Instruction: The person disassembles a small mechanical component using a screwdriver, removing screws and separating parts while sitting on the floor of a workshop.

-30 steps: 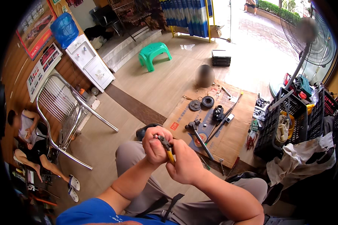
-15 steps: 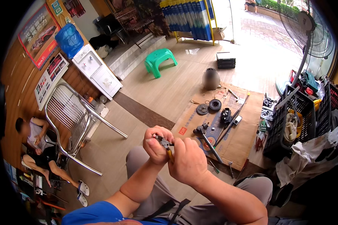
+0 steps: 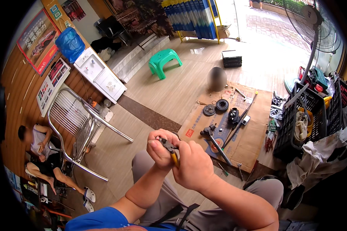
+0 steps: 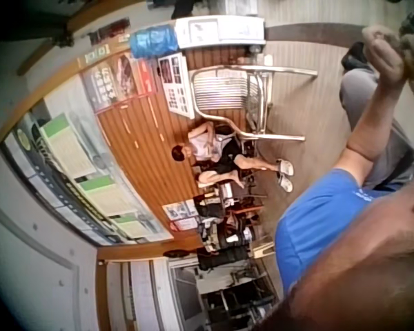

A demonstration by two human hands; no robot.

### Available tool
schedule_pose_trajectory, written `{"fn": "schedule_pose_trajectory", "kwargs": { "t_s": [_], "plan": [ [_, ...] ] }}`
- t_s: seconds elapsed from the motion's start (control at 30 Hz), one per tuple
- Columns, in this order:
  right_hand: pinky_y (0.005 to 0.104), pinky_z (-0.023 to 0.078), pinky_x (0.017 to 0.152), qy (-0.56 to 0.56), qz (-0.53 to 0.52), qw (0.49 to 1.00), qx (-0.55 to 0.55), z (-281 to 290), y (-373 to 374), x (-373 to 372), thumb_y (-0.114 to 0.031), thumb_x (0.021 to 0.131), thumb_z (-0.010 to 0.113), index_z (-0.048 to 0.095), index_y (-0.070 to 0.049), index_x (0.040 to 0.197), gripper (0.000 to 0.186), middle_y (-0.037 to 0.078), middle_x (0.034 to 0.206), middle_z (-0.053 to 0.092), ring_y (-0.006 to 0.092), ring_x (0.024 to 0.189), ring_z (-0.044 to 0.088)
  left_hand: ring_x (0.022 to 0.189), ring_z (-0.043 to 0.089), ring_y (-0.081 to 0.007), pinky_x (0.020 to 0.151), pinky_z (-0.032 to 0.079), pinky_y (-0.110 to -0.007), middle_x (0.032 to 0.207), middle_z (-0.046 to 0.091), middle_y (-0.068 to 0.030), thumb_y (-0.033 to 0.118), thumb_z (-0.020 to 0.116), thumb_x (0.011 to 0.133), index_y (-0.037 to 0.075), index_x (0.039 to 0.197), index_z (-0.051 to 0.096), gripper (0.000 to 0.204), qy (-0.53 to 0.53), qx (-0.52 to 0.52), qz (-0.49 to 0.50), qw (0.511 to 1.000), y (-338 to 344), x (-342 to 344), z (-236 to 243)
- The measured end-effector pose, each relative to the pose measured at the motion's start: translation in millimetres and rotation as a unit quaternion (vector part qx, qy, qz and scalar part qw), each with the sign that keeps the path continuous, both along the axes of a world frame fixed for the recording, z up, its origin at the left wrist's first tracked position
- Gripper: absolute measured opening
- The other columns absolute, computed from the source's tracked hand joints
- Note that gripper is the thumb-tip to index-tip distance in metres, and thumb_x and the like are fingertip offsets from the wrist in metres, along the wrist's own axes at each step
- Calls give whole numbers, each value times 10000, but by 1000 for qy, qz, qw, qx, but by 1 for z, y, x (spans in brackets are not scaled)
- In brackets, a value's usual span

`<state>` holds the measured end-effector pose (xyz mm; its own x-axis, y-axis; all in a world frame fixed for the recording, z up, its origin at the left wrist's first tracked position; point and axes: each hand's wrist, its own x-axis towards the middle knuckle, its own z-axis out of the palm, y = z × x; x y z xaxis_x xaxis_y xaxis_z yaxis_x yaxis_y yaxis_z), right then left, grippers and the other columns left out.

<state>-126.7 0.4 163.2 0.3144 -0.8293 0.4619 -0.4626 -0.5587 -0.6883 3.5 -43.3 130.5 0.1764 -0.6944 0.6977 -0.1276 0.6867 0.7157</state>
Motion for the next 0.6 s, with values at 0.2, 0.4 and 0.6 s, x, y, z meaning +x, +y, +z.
{"fn": "schedule_pose_trajectory", "kwargs": {
  "t_s": [0.2,0.4,0.6],
  "plan": [
    [443,494,723,12,-36,999,-16,-2,-1,4,-111,699,692,483,-2,1144,504,189,901,539,376,835,573,551,517,-182,515,449,-315,659,509,-101,422,326,1055,32,866,425,444,-7,-17,24,1000,-4,1,2],
    [428,489,796,-107,85,985,101,-5,-6,-5,-38,703,619,468,10,1177,500,216,973,572,416,904,585,544,518,-176,516,444,-305,661,510,-98,420,324,1056,30,868,423,445,11,26,16,999,0,-2,2],
    [441,488,714,-77,-58,995,-12,-9,-2,2,-76,726,662,488,4,1155,470,210,934,537,396,818,577,512,456,-150,517,424,-279,652,520,-97,362,302,1067,40,879,417,390,70,28,67,995,-7,-6,7]
  ]
}}
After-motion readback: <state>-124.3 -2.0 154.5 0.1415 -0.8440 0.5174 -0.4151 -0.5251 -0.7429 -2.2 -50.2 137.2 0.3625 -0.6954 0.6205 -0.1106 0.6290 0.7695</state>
